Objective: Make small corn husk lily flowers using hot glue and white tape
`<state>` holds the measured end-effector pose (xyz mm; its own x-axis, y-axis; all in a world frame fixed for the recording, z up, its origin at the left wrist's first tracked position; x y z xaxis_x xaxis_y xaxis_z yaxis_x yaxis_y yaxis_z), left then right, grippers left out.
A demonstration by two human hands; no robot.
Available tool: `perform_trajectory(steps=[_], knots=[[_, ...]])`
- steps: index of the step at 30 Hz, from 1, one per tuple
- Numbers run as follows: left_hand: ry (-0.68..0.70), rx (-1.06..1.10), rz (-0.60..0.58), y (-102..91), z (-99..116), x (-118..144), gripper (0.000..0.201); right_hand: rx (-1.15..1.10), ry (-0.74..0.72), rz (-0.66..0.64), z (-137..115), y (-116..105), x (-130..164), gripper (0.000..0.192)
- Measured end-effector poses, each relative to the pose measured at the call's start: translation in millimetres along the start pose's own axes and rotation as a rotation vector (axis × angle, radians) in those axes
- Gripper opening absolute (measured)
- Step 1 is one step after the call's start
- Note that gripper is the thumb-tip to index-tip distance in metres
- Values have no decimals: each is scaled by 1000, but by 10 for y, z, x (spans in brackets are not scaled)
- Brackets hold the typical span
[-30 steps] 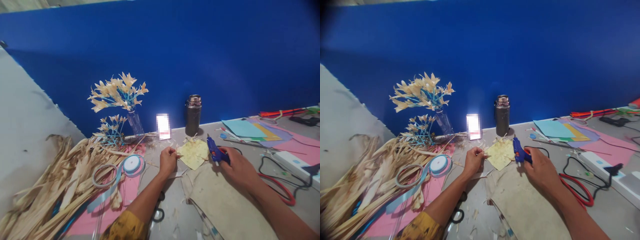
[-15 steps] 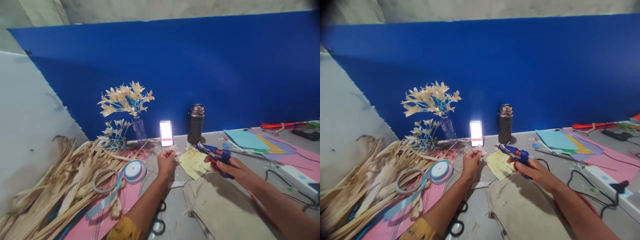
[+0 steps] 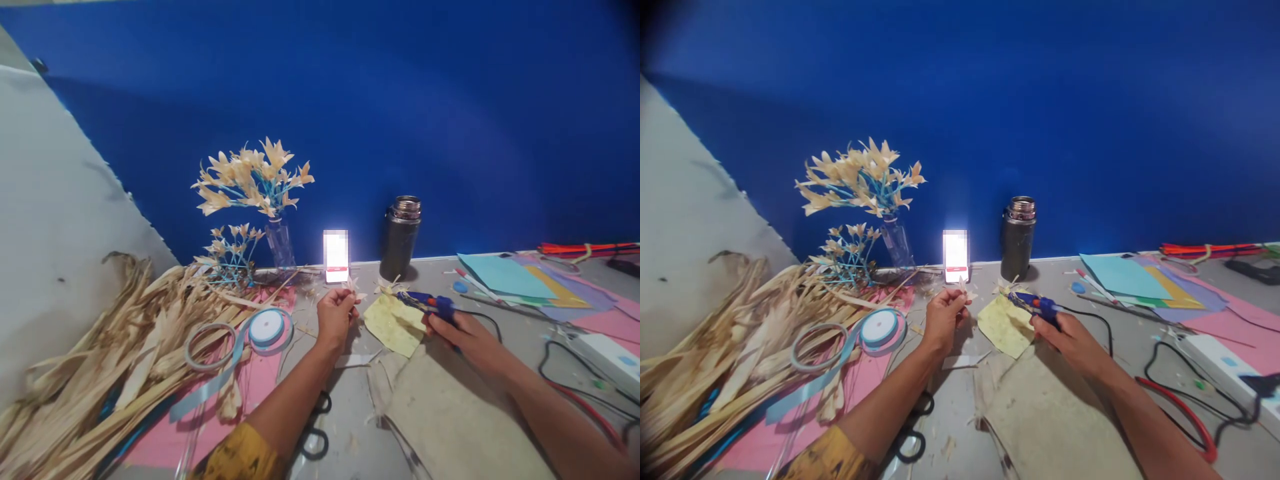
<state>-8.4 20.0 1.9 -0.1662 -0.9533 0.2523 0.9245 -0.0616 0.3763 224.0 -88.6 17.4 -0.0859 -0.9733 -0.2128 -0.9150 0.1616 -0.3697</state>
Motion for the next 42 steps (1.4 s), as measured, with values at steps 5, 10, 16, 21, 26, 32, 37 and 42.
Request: perform_trajectory(steps=[5,10,16,21,26,32,37,42], knots=[[-17,-15,-15,88,39,93,30,-384,7,42,61,0,97,53],[-14,-27,-45,159,118,194,26,-370,-30,65,127,-3,129,52],[28,-71,-84,217,156,265,23,-210,-139,5,112,45,182,52],[40,-79,-93,230,136,262,23,-185,-123,54,116,93,221,52],[37,-45,-133,233,136,280,26,-135,-96,2,172,64,190,54],[72,-41,-118,215,123,274,24,-116,-166,-9,81,65,179,55],[85,-47,-101,216,103,256,22,-140,-154,-31,120,79,185,52],[107,-40,-80,212,108,254,21,-101,-149,-21,147,46,168,53]])
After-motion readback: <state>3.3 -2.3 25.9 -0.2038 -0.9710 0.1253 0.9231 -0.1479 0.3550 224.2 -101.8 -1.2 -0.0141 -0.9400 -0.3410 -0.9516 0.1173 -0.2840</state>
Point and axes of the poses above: each hand's wrist, its own x-axis away from the middle knuckle, its own y-axis out of the palm, z = x × y, the point moved 1 cm from there along -x, towards the middle knuckle, and after that the axes turned 11 degrees about -y, right-handed, at the moved point
